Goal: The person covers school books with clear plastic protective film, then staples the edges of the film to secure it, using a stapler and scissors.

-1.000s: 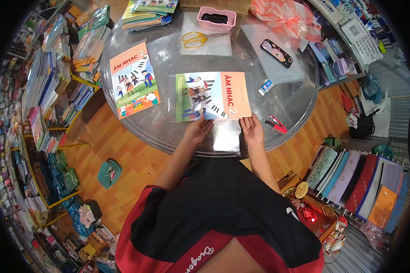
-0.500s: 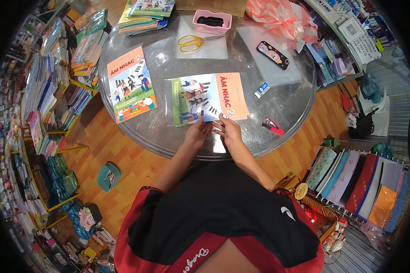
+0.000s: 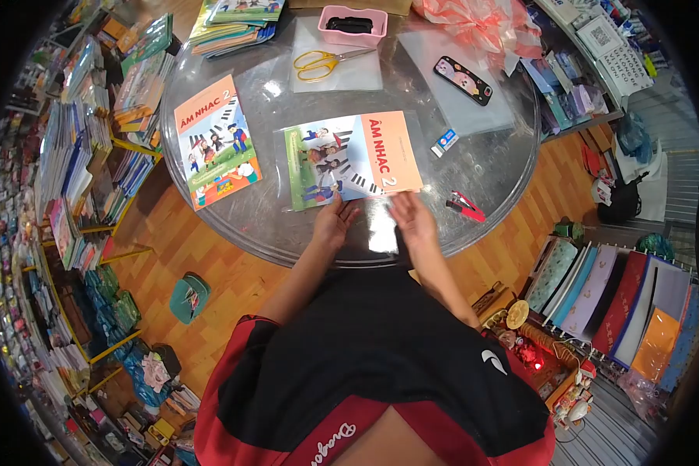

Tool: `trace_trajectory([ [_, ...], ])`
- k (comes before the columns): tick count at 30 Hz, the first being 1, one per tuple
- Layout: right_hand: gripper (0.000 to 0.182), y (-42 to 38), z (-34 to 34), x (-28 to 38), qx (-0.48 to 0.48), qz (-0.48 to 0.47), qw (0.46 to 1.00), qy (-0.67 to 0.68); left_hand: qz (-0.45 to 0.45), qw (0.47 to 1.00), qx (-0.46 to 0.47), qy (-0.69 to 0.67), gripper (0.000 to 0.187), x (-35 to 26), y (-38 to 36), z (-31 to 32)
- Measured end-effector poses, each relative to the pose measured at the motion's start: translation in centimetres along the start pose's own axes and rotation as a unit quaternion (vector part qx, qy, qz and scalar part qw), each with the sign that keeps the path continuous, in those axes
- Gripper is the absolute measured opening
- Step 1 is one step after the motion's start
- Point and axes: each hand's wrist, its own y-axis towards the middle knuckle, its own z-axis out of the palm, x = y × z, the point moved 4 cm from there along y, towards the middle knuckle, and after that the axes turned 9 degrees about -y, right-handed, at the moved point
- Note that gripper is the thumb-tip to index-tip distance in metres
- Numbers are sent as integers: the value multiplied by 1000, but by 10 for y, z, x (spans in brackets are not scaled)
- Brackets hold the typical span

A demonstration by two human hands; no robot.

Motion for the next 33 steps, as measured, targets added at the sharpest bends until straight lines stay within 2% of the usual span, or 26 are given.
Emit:
trace_trajectory([
  [3,29,-3,27,-30,61,79,993,-58,6,1000,-1,-6,31,-1,-3,2],
  [4,22,-7,37,-32,65,82,992,-77,10,1000,20,-4,32,-1,-5,5],
  [8,14,2,42,-38,62,88,988,-111,4,1000,24,-9,33,-2,-4,3],
  [10,14,5,39,-38,53,93,987,-122,-3,998,61,-23,34,-2,-8,8],
  [13,13,5,38,-39,40,95,987,-122,-20,998,60,27,35,-3,-15,8],
  [16,13,5,40,-39,41,100,989,-103,-15,1000,15,12,33,-8,-15,6],
  [19,13,8,37,-40,33,100,990,-93,-11,1000,11,23,31,-12,-4,1],
  [22,10,21,28,-39,42,96,992,-70,-12,1000,-11,27,29,-15,-5,2],
  [27,17,30,-4,1,-54,57,997,9,-20,999,-32,32,28,-13,-2,-2],
  [28,17,30,-11,7,-56,56,997,10,-17,999,-30,34,27,-12,-2,-1],
  [30,22,27,-21,24,-63,-12,998,9,-13,999,-42,23,23,-11,-1,-1],
  [33,25,10,-19,21,-66,-10,998,-1,-11,999,-40,17,23,-11,0,-2],
])
